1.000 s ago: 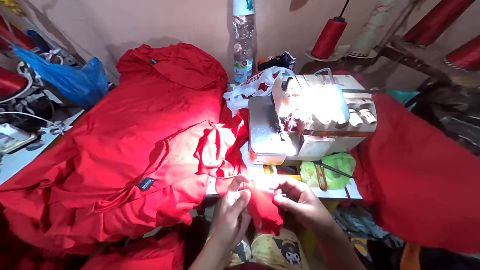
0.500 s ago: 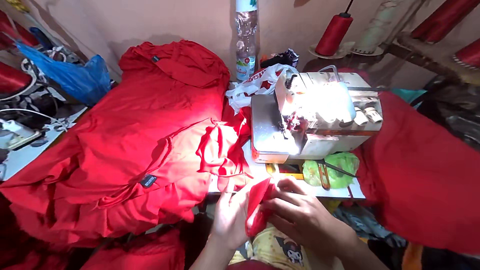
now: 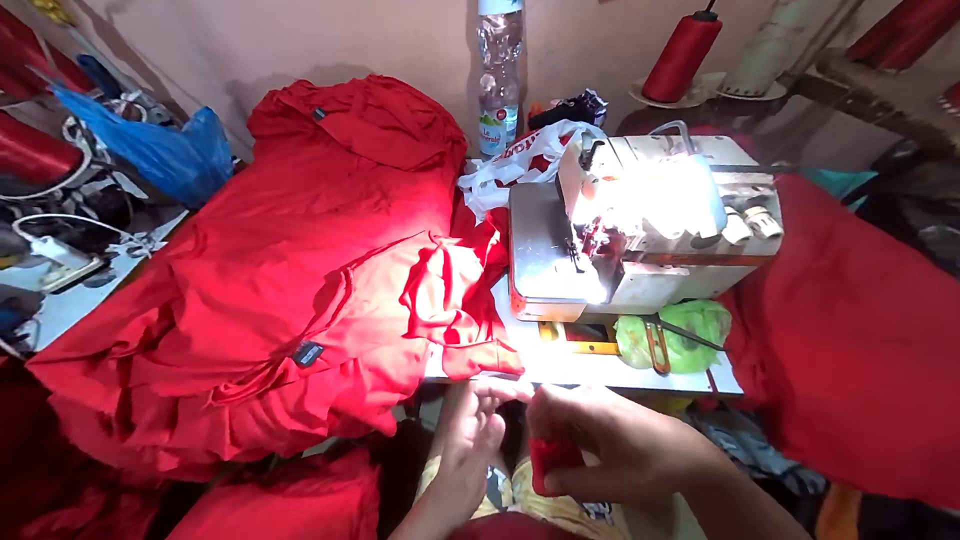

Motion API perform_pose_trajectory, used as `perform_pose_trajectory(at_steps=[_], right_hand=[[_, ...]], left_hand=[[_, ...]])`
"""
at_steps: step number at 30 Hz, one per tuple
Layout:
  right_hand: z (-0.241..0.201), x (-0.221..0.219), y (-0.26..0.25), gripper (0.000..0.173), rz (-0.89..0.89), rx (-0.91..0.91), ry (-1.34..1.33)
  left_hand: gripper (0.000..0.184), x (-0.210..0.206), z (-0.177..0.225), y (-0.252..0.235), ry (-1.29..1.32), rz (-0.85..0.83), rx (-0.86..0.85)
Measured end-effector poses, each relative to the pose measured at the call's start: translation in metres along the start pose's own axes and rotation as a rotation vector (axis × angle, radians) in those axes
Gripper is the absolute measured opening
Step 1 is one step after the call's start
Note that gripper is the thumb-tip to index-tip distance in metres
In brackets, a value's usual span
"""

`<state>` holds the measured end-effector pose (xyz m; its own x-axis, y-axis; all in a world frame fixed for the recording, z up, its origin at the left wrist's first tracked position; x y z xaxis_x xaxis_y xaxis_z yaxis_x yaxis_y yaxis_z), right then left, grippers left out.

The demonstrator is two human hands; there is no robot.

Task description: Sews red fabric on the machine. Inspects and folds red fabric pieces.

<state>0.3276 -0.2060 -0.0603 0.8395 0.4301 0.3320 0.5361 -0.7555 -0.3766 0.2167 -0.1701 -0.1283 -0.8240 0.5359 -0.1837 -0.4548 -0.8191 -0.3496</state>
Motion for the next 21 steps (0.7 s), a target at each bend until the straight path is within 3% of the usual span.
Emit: perform_pose_trajectory(at_steps=[5, 7, 11, 18, 21], right_hand=[[-0.005, -0.003, -0.001, 0.028, -0.031, 0.018, -0.113], [-0.005, -0.001, 0.002, 0.025, -0.007, 0.019, -0.159], [-0.003, 0.006, 0.011, 0.021, 0.041, -0.002, -0.175], [0.003, 0.015, 0.009, 0.02, 0.182, -0.029, -0.007], [0.003, 0.013, 0.005, 0.018, 0.173, -0.007, 0.07]], left_hand=[[0.044, -0.041, 0.003, 0.002, 0.172, -0.407, 0.14], [0.044, -0.041, 0.003, 0.001, 0.171, -0.484, 0.057], [0.026, -0.027, 0.021, -0.005, 0.166, -0.604, -0.107], [0.02, 0.003, 0.047, -0.02, -0.196, -0.367, -0.215], [0.02, 0.004, 0.055, -0.022, -0.256, -0.346, -0.245]])
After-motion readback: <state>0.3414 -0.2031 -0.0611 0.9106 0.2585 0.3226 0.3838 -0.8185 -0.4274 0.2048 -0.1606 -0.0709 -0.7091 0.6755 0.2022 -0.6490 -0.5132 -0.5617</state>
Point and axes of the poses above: each hand's wrist, its own y-axis away from the middle knuckle, its own x-axis out of the back of the hand, z = x × y, the point moved 9 cm from there along -y, towards the middle knuckle, and after that the axes turned 3 degrees about z, right-handed, at the moved point
